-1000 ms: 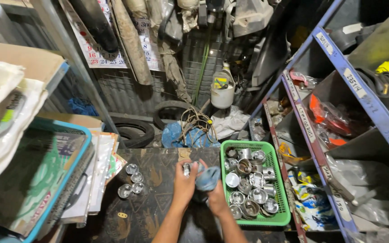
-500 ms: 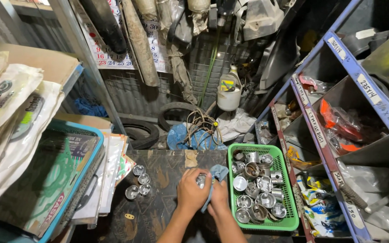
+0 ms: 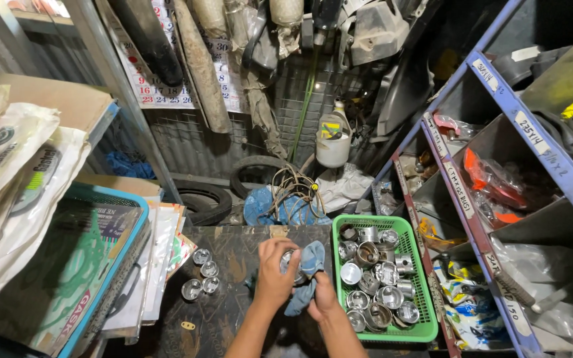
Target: The person wipes small, cylindrical metal parts with a blue cloth in a cluttered workshop. They pick up the parts from a green basket, clean them individually, and place them back into the basket or on the table.
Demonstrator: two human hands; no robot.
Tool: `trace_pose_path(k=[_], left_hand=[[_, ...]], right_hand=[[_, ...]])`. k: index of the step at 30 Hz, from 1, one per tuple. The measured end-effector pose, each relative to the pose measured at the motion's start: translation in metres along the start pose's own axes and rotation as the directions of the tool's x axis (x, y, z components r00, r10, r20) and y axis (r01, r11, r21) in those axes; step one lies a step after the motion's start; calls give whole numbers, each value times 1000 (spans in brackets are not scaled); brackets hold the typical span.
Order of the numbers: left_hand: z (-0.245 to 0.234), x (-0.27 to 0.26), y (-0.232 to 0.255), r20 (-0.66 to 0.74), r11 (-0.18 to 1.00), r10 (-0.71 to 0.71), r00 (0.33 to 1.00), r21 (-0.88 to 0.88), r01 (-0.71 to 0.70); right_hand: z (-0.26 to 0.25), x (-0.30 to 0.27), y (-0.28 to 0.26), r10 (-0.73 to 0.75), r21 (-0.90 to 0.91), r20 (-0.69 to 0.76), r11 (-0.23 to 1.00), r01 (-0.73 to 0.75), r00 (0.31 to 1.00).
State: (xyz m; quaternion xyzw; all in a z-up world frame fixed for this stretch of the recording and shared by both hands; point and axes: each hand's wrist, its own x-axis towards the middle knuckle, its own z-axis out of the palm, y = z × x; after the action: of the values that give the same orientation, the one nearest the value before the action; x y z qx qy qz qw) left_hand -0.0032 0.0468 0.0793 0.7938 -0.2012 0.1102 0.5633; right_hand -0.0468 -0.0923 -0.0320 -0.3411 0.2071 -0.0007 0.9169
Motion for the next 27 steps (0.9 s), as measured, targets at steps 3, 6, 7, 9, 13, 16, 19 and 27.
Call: trace_pose_path(k=[3, 6, 7, 9, 13, 16, 19, 27], left_hand=[[1, -2, -4, -9, 996, -78, 997, 30, 79], [-5, 0, -5, 183, 963, -261, 948, -18, 269], [-5, 0, -3, 180, 963, -262, 948, -18, 269], [-4, -5, 1, 168, 976, -197, 966, -55, 208], [28, -21, -16, 215, 937, -348, 913, 61, 343], [45, -27, -29, -10, 897, -389, 921, -231, 377], [46, -27, -41, -22, 774, -565, 825, -359, 521], [14, -4, -34, 2, 577, -707, 707, -576, 579]], right_hand=[[19, -10, -16, -212, -21, -21, 977, 212, 977], [34, -16, -24, -346, -111, -24, 933, 341, 938], [30, -11, -24, -344, -111, -21, 934, 340, 939], [21, -4, -20, -353, -90, -120, 935, 344, 928], [19, 2, -8, -304, -93, -340, 952, 290, 890], [18, 4, 11, -309, -41, -436, 945, 324, 845], [21, -10, 31, -336, -181, -435, 941, 285, 836], [83, -49, -14, -138, -698, 236, 664, 267, 962]])
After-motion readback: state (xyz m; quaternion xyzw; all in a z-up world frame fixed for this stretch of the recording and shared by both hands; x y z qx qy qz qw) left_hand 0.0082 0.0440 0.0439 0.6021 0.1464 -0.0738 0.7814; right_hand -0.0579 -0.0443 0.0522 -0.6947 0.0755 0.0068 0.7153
